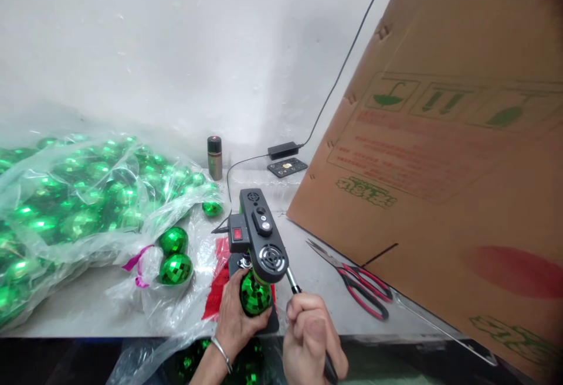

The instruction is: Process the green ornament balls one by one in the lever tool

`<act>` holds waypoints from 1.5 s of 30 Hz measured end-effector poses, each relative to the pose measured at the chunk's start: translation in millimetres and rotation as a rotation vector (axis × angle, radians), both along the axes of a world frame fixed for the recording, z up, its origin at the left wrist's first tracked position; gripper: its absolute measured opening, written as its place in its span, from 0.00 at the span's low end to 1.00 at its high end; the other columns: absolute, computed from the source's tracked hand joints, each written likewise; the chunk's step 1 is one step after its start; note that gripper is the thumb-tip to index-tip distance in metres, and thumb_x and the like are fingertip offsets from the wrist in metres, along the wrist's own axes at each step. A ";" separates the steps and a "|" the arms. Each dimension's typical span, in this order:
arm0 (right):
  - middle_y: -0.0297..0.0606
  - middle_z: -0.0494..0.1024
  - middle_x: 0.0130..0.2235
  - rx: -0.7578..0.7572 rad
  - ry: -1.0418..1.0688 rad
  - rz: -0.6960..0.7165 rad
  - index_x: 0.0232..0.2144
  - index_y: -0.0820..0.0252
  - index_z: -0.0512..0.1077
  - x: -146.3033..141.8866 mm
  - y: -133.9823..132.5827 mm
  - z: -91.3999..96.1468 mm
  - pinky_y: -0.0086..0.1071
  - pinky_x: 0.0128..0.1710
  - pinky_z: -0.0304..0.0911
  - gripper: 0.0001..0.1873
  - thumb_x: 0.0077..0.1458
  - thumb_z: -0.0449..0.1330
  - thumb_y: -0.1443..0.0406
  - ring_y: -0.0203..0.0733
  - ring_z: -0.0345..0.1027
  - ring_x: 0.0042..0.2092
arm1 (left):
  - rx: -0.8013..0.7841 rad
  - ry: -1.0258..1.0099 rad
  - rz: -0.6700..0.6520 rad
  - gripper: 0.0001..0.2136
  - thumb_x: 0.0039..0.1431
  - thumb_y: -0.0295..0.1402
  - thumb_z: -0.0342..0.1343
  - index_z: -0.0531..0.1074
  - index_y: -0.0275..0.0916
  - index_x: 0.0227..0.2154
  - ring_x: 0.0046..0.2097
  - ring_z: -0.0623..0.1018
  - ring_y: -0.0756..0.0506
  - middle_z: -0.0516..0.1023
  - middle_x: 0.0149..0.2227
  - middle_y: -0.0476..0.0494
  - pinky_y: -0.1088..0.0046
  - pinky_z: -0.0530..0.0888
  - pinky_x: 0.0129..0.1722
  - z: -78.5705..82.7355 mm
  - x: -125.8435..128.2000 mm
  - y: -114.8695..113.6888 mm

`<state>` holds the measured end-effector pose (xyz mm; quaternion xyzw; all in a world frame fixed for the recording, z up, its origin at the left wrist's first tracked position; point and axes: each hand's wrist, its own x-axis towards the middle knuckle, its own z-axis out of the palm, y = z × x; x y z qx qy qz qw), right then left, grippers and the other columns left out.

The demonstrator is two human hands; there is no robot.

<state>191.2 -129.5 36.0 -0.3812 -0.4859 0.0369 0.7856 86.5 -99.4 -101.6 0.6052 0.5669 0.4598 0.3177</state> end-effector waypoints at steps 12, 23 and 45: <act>0.28 0.68 0.26 0.021 0.009 0.021 0.24 0.55 0.63 -6.1 -1.5 -29.2 0.27 0.25 0.62 0.28 0.82 0.51 0.63 0.33 0.64 0.25 | 0.007 -0.023 -0.011 0.35 0.44 0.41 0.73 0.79 0.39 0.59 0.57 0.88 0.25 0.88 0.55 0.32 0.37 0.84 0.62 4.9 1.8 2.1; 0.27 0.64 0.23 -0.134 -0.067 0.057 0.22 0.56 0.62 10.9 0.1 55.1 0.29 0.29 0.59 0.29 0.81 0.57 0.63 0.33 0.67 0.27 | 0.021 -0.047 -0.047 0.38 0.48 0.36 0.76 0.75 0.39 0.64 0.63 0.86 0.25 0.86 0.61 0.29 0.37 0.82 0.66 -1.2 -5.3 -0.4; 0.33 0.69 0.24 -0.116 -0.059 0.027 0.22 0.56 0.67 12.1 -6.6 18.1 0.32 0.25 0.53 0.28 0.78 0.60 0.63 0.38 0.67 0.28 | 0.120 1.054 0.213 0.25 0.68 0.36 0.65 0.77 0.35 0.66 0.54 0.82 0.28 0.85 0.58 0.26 0.44 0.78 0.60 55.7 -149.3 43.5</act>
